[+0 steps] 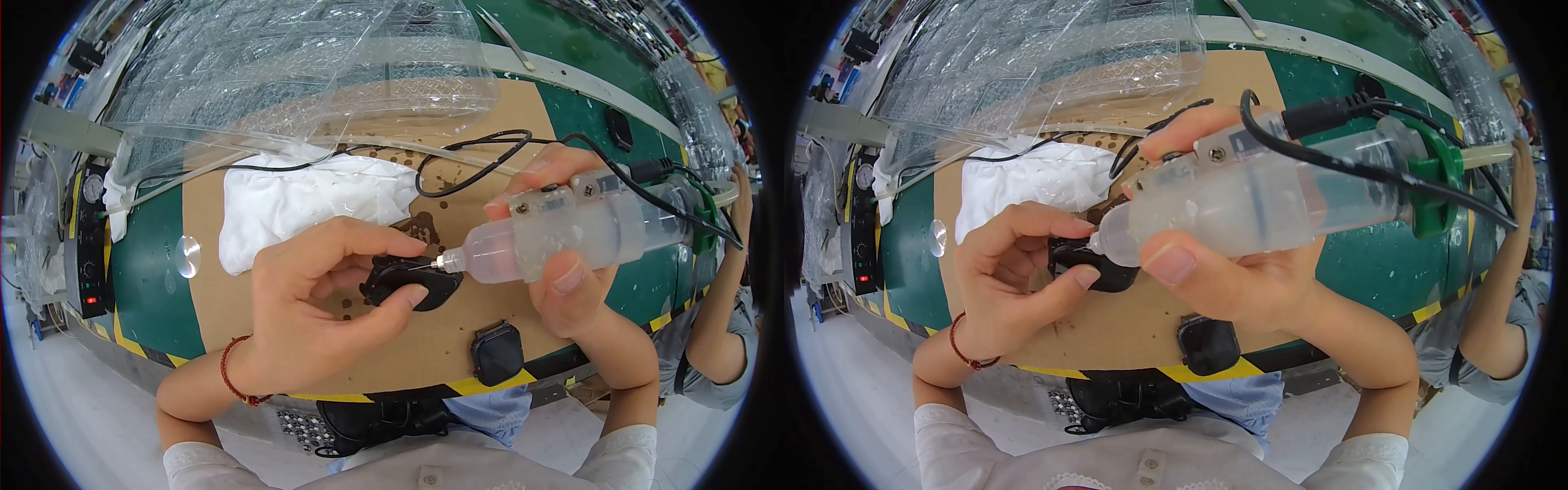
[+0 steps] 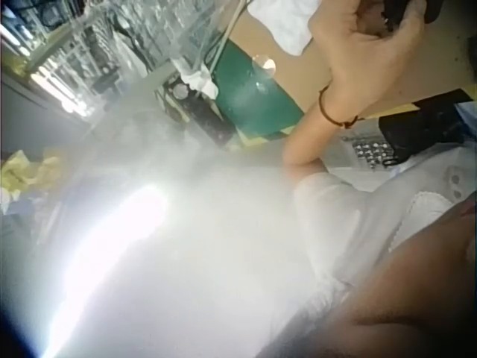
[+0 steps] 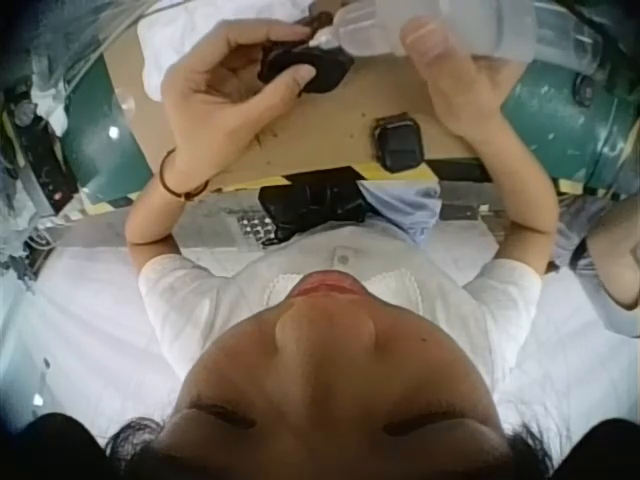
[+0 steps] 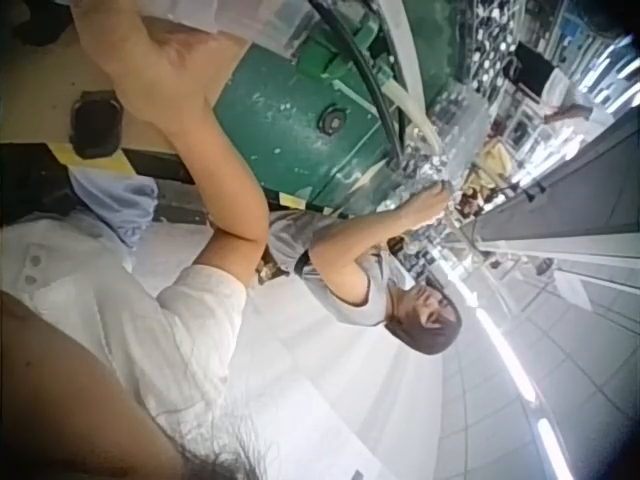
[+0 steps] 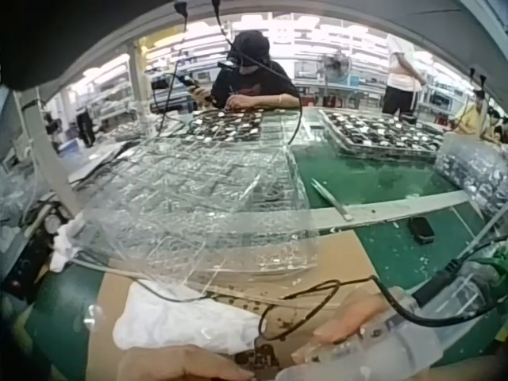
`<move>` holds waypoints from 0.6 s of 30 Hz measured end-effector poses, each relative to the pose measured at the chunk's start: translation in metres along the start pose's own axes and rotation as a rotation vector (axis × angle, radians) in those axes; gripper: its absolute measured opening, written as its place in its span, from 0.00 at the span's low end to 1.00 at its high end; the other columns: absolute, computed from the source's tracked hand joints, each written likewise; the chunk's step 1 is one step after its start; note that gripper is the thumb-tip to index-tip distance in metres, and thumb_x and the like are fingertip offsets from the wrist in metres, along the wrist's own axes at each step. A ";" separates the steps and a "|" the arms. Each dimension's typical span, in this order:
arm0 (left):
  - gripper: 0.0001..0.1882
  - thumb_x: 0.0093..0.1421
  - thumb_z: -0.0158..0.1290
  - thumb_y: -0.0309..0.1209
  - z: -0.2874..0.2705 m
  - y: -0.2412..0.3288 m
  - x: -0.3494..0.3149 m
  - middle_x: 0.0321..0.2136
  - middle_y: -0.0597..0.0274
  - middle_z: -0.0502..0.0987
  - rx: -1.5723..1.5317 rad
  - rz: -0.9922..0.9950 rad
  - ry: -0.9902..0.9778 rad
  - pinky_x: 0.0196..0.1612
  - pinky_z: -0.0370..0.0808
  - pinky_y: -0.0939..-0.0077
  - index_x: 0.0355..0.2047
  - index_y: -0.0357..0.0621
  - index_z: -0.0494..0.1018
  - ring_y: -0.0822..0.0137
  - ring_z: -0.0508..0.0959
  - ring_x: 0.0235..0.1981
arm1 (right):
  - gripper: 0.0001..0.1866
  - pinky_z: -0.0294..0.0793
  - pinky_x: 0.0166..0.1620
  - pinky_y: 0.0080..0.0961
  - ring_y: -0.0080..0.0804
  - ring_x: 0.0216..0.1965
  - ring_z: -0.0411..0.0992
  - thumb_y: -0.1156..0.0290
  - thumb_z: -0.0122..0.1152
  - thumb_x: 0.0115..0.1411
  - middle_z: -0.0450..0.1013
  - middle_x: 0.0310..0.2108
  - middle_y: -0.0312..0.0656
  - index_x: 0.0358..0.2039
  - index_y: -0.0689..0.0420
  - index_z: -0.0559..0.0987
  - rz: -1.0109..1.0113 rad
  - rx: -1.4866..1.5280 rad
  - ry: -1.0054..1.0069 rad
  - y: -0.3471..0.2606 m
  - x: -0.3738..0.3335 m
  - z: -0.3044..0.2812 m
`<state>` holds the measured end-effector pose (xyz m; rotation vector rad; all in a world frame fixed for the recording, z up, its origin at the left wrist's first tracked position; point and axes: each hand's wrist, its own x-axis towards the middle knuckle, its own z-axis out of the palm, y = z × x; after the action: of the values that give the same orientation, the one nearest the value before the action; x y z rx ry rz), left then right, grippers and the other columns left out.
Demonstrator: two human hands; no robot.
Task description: The person applies adhesive to smartwatch casings using a pneumatic dispenser, then assembles the smartwatch back components onto the casings.
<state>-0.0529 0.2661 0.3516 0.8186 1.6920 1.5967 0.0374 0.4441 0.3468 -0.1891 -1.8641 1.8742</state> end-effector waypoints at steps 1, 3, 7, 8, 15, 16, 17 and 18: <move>0.17 0.44 0.55 0.14 0.000 -0.001 0.000 0.36 0.56 0.72 0.004 0.022 0.004 0.45 0.68 0.78 0.37 0.31 0.68 0.70 0.72 0.41 | 0.34 0.70 0.36 0.22 0.29 0.34 0.68 0.46 0.61 0.43 0.61 0.35 0.41 0.39 0.63 0.64 0.000 -0.001 0.001 0.000 0.000 0.000; 0.17 0.44 0.55 0.14 0.000 0.000 0.000 0.36 0.57 0.72 0.009 0.044 0.008 0.45 0.68 0.77 0.37 0.31 0.68 0.70 0.72 0.40 | 0.34 0.70 0.36 0.22 0.29 0.34 0.68 0.47 0.62 0.43 0.61 0.34 0.41 0.39 0.63 0.64 -0.006 -0.005 -0.010 -0.001 0.000 0.001; 0.17 0.43 0.56 0.14 0.000 0.002 -0.001 0.35 0.57 0.72 0.057 0.041 0.015 0.46 0.67 0.76 0.36 0.32 0.68 0.69 0.72 0.41 | 0.35 0.70 0.36 0.22 0.28 0.34 0.69 0.47 0.62 0.42 0.61 0.34 0.41 0.39 0.63 0.64 -0.022 -0.011 0.009 0.001 -0.001 0.002; 0.17 0.43 0.55 0.14 0.000 0.002 -0.001 0.35 0.57 0.72 0.050 0.041 0.020 0.46 0.67 0.76 0.36 0.32 0.68 0.69 0.72 0.41 | 0.35 0.70 0.36 0.22 0.28 0.34 0.69 0.46 0.62 0.42 0.62 0.34 0.41 0.39 0.63 0.64 -0.036 -0.009 0.028 0.003 -0.002 0.003; 0.15 0.44 0.57 0.16 0.001 -0.005 0.003 0.32 0.59 0.74 -0.041 0.101 0.094 0.36 0.71 0.85 0.34 0.32 0.70 0.76 0.74 0.34 | 0.35 0.71 0.33 0.20 0.28 0.33 0.69 0.45 0.62 0.42 0.63 0.33 0.42 0.38 0.63 0.65 -0.079 -0.035 0.066 0.008 -0.004 0.003; 0.15 0.44 0.57 0.16 0.001 -0.005 0.003 0.32 0.59 0.74 -0.038 0.102 0.094 0.36 0.71 0.85 0.34 0.32 0.70 0.76 0.74 0.34 | 0.35 0.71 0.33 0.20 0.28 0.33 0.69 0.45 0.62 0.42 0.63 0.33 0.42 0.38 0.63 0.65 -0.079 -0.035 0.066 0.008 -0.004 0.002; 0.15 0.44 0.57 0.16 0.001 -0.005 0.002 0.32 0.59 0.74 -0.035 0.102 0.094 0.36 0.71 0.85 0.34 0.32 0.70 0.75 0.74 0.34 | 0.35 0.71 0.34 0.20 0.28 0.33 0.69 0.45 0.62 0.42 0.63 0.33 0.42 0.38 0.63 0.64 -0.082 -0.039 0.064 0.007 -0.004 0.002; 0.15 0.44 0.57 0.16 0.001 -0.004 0.002 0.32 0.59 0.74 -0.035 0.102 0.094 0.36 0.71 0.85 0.34 0.32 0.70 0.75 0.74 0.34 | 0.35 0.71 0.34 0.20 0.28 0.33 0.69 0.45 0.62 0.42 0.63 0.33 0.42 0.38 0.63 0.64 -0.084 -0.042 0.061 0.007 -0.003 0.002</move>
<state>-0.0534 0.2682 0.3471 0.8356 1.7058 1.7538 0.0380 0.4412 0.3396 -0.1770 -1.8424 1.7552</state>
